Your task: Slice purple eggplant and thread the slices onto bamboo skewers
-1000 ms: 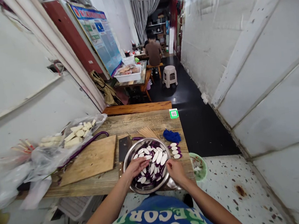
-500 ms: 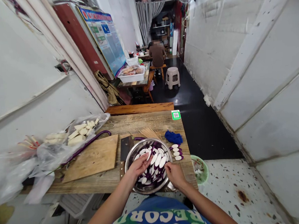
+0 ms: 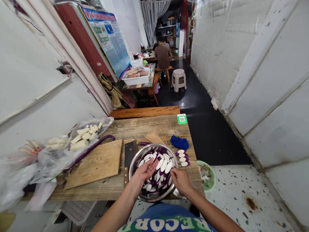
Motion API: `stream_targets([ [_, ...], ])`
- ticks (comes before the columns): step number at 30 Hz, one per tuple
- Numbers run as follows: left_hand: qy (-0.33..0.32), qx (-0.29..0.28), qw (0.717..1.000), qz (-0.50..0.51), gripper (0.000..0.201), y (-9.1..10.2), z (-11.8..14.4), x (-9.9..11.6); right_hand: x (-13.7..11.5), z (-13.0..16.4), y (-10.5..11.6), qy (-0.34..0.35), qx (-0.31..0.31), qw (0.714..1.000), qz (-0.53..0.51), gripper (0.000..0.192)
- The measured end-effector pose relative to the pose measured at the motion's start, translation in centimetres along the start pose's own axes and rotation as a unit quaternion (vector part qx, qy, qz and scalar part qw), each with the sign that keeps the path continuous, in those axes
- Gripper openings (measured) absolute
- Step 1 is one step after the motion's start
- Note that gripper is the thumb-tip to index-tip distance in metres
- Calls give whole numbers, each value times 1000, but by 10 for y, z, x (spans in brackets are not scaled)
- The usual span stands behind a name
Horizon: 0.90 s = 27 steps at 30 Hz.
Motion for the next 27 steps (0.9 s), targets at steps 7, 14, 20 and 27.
stream_targets([
  [7, -21, 3, 1000, -4, 12, 1, -1, 3, -1, -1, 1, 1, -3, 1000, 9, 29],
  [14, -62, 6, 997, -49, 14, 0, 0, 5, -2, -1, 0, 0, -10, 1000, 28, 29],
  [20, -85, 13, 994, -68, 15, -4, 2, 5, -3, -3, 0, -5, -10, 999, 47, 30],
  [27, -88, 17, 991, -99, 16, -3, -2, 0, -5, -5, -2, -3, -11, 998, 59, 30],
])
Point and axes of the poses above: each hand's wrist, its own z-axis away from the middle knuckle, its own y-axis out of the back of the hand, x = y × z, the point moved 8 cm from there along -z, towards the middle knuckle, and after that the axes turned 3 degrees about y, right-handed, at the moved point
